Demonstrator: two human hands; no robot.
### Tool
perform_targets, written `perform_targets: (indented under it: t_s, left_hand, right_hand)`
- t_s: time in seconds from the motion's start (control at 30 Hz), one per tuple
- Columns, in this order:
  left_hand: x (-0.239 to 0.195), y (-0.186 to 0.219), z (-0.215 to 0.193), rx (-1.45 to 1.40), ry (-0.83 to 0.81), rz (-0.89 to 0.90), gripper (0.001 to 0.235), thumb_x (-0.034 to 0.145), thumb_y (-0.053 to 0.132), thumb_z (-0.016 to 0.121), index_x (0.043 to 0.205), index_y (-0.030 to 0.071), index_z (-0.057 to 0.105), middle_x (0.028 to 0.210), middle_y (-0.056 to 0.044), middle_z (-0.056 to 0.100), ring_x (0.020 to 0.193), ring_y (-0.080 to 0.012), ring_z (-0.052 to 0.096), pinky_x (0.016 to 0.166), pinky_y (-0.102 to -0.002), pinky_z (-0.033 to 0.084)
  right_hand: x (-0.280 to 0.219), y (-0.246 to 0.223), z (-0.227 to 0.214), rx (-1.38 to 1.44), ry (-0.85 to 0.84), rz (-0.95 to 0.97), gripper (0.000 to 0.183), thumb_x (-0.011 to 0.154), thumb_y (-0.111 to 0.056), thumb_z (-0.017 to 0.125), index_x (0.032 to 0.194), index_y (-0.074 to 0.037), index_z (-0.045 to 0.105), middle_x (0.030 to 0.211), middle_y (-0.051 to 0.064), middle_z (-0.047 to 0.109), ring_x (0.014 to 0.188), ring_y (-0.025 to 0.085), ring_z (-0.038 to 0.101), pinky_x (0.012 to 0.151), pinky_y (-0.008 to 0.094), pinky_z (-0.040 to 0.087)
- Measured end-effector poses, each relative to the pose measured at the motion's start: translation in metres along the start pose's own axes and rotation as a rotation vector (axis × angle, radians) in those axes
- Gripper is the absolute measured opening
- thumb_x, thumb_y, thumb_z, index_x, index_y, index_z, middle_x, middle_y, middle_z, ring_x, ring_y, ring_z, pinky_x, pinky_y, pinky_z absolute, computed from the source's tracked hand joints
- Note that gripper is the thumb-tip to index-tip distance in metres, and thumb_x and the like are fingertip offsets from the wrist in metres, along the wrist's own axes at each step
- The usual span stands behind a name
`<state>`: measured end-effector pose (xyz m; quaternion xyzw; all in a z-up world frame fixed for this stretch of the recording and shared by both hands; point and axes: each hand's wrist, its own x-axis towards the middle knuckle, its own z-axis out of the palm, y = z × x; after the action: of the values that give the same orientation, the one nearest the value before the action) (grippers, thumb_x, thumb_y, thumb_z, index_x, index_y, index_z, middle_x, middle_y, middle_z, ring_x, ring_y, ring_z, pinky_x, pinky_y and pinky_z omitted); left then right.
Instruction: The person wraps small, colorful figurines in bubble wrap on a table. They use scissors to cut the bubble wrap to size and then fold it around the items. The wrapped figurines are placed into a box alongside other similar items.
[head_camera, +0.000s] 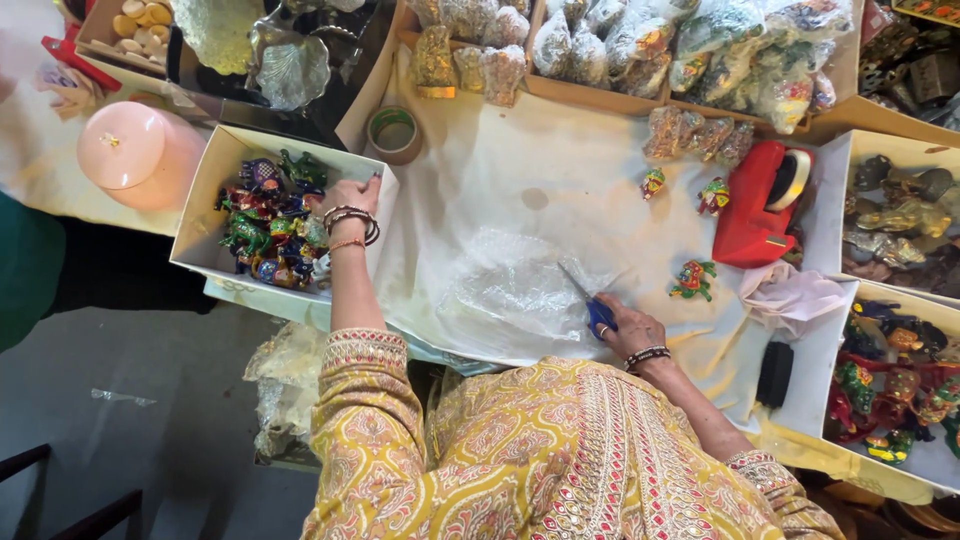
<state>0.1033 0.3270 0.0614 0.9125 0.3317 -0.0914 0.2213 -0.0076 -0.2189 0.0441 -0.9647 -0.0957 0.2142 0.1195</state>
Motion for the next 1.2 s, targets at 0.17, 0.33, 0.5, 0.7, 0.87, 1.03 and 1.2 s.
perform_targets:
  t_s: [0.17,0.33,0.5,0.7,0.87,1.03,1.2]
  left_hand:
    - [-0.059,0.021,-0.021,0.089,0.403,0.054,0.036,0.089,0.051,0.062,0.085,0.021,0.081,0.091,-0.013,0.076,0.087,-0.0329,0.071,0.091,-0.050,0.047]
    - [-0.141,0.080,0.034,-0.262,0.708,0.669,0.013,0.096,0.019,0.068,0.087,0.010,0.070,0.100,-0.008,0.074,0.091,-0.0291,0.068,0.084,-0.043,0.053]
    - [-0.228,0.118,0.161,-0.126,0.079,1.368,0.029,0.097,0.029,0.069,0.123,0.017,0.068,0.142,-0.009,0.063,0.144,-0.0309,0.053,0.118,-0.052,0.042]
    - [-0.236,0.122,0.179,0.317,-0.207,1.037,0.102,0.082,0.074,0.062,0.162,0.026,0.021,0.171,-0.007,0.016,0.159,-0.0286,0.006,0.122,-0.068,0.000]
    - [-0.234,0.119,0.188,0.316,-0.138,0.977,0.119,0.073,0.085,0.059,0.164,0.023,0.015,0.172,-0.006,0.010,0.158,-0.0296,-0.002,0.120,-0.067,-0.007]
    - [-0.234,0.116,0.193,0.350,-0.127,0.946,0.118,0.070,0.086,0.059,0.164,0.027,0.016,0.173,-0.004,0.007,0.158,-0.0286,-0.005,0.118,-0.071,-0.009]
    - [-0.237,0.122,0.195,0.317,-0.092,0.923,0.118,0.070,0.086,0.060,0.163,0.026,0.017,0.172,-0.004,0.009,0.158,-0.0303,-0.004,0.115,-0.075,-0.009]
  right_hand:
    - [-0.003,-0.002,-0.004,0.064,0.020,-0.012,0.062,0.084,-0.035,0.074,0.142,-0.034,0.052,0.108,0.011,0.075,0.100,0.033,0.072,0.086,0.045,0.056]
    - [-0.002,-0.002,-0.002,0.087,0.017,0.021,0.059,0.086,-0.037,0.072,0.141,-0.035,0.052,0.108,0.011,0.075,0.098,0.033,0.072,0.085,0.046,0.056]
    - [0.000,-0.001,-0.002,0.073,0.023,0.024,0.057,0.085,-0.040,0.073,0.138,-0.037,0.053,0.103,0.011,0.075,0.096,0.033,0.072,0.084,0.048,0.056]
    - [-0.009,0.007,-0.007,0.083,0.034,0.035,0.060,0.082,-0.038,0.075,0.138,-0.036,0.053,0.104,0.011,0.075,0.097,0.032,0.072,0.084,0.047,0.057]
    - [-0.048,0.052,-0.020,0.133,0.155,0.038,0.051,0.081,-0.037,0.078,0.129,-0.029,0.062,0.104,0.009,0.076,0.096,0.031,0.072,0.082,0.045,0.057]
    - [-0.113,0.112,-0.040,0.192,0.185,0.268,0.050,0.079,-0.036,0.079,0.127,-0.031,0.066,0.100,0.006,0.077,0.094,0.029,0.074,0.080,0.042,0.058]
    - [-0.152,0.154,-0.039,0.138,0.184,0.478,0.053,0.081,-0.035,0.079,0.131,-0.026,0.063,0.104,0.006,0.076,0.096,0.032,0.072,0.078,0.045,0.057]
